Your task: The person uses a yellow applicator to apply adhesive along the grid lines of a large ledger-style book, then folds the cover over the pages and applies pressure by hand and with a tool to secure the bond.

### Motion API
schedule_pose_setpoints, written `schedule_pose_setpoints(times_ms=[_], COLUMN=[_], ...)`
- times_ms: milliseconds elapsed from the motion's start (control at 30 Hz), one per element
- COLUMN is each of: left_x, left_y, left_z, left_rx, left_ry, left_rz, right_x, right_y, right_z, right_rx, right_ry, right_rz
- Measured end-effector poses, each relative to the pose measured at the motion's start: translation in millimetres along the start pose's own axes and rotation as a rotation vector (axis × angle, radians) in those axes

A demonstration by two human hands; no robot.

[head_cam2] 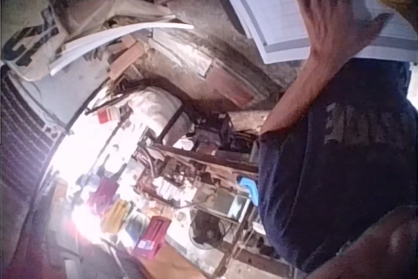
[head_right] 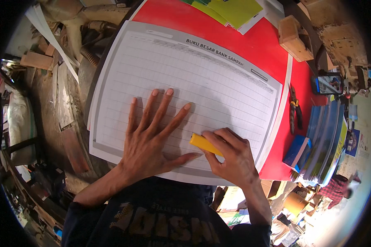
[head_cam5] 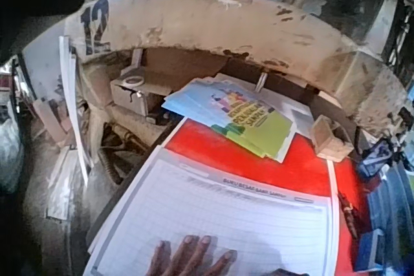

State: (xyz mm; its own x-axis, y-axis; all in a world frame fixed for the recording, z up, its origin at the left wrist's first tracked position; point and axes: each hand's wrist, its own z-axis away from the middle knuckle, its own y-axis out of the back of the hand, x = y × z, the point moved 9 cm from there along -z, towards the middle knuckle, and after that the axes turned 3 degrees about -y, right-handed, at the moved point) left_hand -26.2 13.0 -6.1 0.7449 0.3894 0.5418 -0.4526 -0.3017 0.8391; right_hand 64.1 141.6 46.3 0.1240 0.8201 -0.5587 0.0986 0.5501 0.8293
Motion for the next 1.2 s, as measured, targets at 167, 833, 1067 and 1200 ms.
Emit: schedule_pose_setpoints(times_ms=[167,833,1067,1200], left_x=[-2,0,5,4], left_y=[-4,-4,-2,-2], left_z=[1,-1,-2,0], left_rx=[0.007,-0.017,-0.048,-0.037], left_ry=[-0.004,-0.020,-0.011,-0.018], left_rz=[0.036,-0.050,0.016,-0.007], right_x=[-1,6,-9,-14], right_y=[-2,-13,-14,-16], right_z=[0,5,20,26], right_rx=[-0.030,-0.031,0.008,0.011], right_ry=[0.039,0.150,0.349,0.490], right_rz=[0.070,0.065,0.311,0.504])
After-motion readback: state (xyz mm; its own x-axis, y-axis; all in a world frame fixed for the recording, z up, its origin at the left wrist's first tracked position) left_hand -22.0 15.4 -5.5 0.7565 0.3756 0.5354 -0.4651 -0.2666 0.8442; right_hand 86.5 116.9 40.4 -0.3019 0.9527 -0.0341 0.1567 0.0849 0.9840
